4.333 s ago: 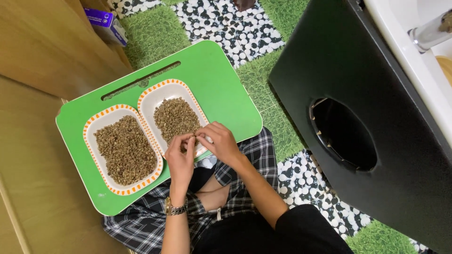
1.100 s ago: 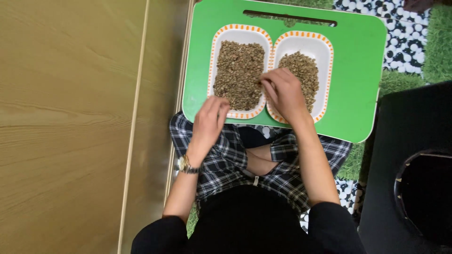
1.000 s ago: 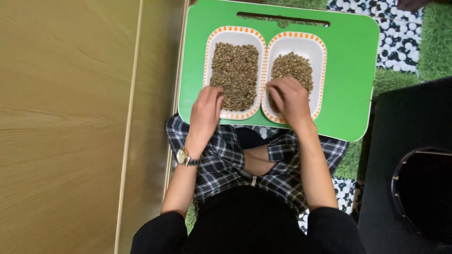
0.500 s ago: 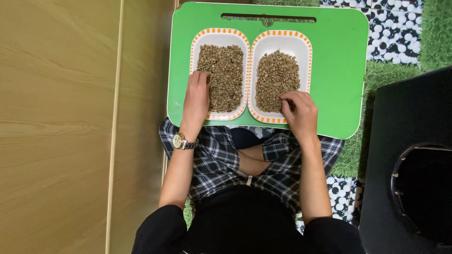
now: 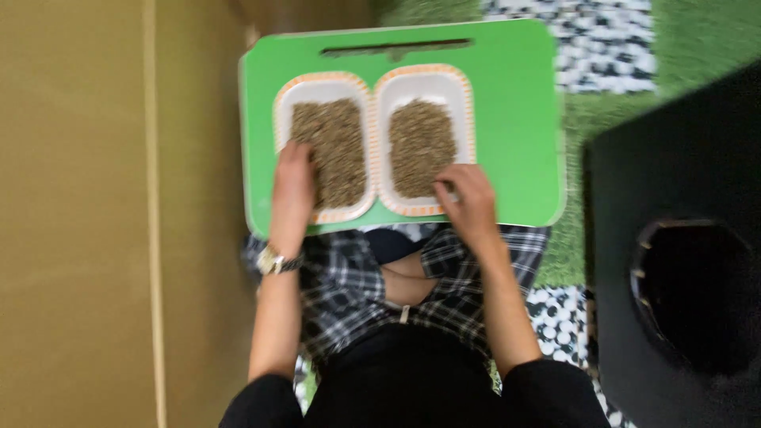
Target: The person sorts green coffee beans by hand, picking up debris from a bowl of beans and transferring it to a separate bowl.
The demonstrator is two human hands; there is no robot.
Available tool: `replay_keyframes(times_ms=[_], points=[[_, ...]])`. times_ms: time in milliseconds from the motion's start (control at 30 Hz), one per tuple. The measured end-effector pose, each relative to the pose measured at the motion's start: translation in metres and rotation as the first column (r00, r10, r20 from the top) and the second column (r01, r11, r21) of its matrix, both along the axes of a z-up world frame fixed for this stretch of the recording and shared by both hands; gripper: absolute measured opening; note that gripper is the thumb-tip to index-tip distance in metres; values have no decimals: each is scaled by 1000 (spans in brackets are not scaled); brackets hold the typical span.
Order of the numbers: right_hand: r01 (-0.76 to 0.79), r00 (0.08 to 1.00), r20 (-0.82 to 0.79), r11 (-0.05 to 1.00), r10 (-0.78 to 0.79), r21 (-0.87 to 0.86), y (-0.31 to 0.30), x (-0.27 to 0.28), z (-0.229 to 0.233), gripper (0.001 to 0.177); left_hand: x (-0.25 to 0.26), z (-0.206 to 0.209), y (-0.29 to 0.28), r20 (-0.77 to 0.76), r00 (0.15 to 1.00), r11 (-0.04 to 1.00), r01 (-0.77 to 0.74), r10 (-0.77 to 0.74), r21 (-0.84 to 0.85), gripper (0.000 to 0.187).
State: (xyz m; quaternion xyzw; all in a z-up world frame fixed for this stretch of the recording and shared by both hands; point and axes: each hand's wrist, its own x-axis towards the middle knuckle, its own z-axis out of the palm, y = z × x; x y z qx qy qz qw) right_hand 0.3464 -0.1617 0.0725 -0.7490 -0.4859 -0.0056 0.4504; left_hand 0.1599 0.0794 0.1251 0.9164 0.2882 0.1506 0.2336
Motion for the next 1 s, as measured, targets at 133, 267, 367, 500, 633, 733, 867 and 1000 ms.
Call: replay_keyframes(times_ms=[133, 267, 367, 500, 633, 733, 867, 1000], points=[[92, 995, -42, 995, -90, 49, 3, -7, -9, 17, 0, -15, 6, -4, 997, 997, 82, -82, 4, 22], [89, 996, -10, 991, -89, 102, 0, -6, -31, 14, -1, -33, 11, -67, 998, 996, 8, -2, 88, 16], [61, 998, 10, 993, -62, 102, 0, -8, -14, 11, -5, -43, 15, -86, 996, 995, -27, 35, 98, 17], [35, 999, 14, 996, -36, 79, 2, -15, 10, 7, -5, -50, 20, -114, 992, 993, -46, 58, 109, 19], [8, 1000, 23, 996, -10, 84, 5, -20, 18, 6, -5, -41, 15, -98, 994, 995, -29, 39, 100, 19], [-1, 1000, 19, 997, -1, 72, 9, -24, 25, 6, -6, -35, 11, -75, 996, 994, -32, 40, 106, 16], [-3, 999, 48, 998, 0, 56, 16, -32, 26, 3, -11, -31, 8, -26, 999, 994, -25, 28, 108, 11], [-28, 999, 44, 999, 26, 39, 26, -38, 33, 4, -14, -20, 1, 89, 996, 996, 8, -16, 85, 7]])
